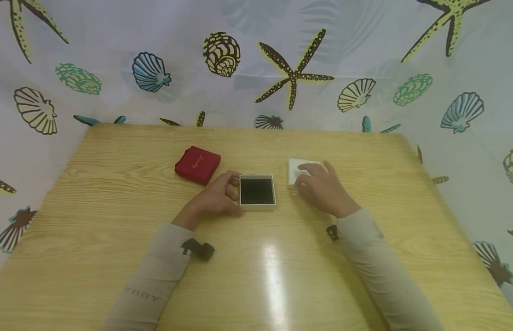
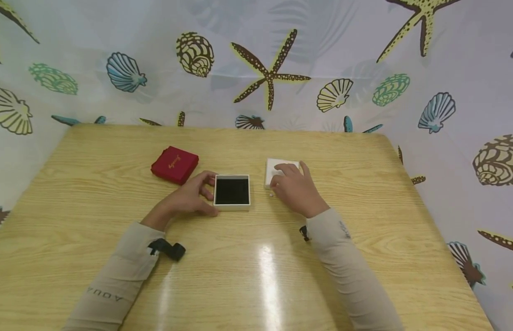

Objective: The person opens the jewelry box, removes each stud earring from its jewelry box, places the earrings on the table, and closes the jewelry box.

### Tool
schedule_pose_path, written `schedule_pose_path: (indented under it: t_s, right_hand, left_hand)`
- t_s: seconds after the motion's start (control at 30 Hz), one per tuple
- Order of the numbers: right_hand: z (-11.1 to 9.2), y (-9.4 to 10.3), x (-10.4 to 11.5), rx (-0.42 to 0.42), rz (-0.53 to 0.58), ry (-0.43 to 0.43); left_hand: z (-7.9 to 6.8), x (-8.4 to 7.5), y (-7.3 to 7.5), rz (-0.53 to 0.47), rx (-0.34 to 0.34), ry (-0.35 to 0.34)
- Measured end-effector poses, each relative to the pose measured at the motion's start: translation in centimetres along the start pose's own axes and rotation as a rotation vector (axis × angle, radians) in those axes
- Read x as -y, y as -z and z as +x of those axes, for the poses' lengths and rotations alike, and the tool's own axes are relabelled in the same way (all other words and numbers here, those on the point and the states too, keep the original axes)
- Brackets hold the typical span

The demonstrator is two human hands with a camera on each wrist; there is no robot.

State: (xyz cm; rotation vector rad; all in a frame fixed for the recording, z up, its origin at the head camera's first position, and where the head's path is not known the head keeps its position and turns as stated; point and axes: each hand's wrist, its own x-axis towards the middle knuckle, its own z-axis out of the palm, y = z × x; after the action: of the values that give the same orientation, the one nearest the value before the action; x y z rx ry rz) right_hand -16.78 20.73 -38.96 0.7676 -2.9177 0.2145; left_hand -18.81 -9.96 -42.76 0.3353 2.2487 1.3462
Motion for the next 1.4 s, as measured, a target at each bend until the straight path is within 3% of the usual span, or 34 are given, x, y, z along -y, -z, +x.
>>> schedule_pose_path:
  t_s: [0.43, 1.17, 1.4]
  right_hand:
    - [-0.59, -0.53, -0.18, 0.068, 0.037, -0.022]
    - [-0.43, -0.65, -0.16, 0.043, 0.002, -0.016]
    - [0.07, 0.18, -0.46, 0.019, -0.029, -0.006]
  left_hand:
    - [-0.05, 0.10, 0.12, -0.004, 0.004, -0.006]
    - [-0.19, -0.08, 0.11, 0.003, 0.007, -0.004]
    - [-0.21, -0.06, 0.15, -0.012, 0.006, -0.009]
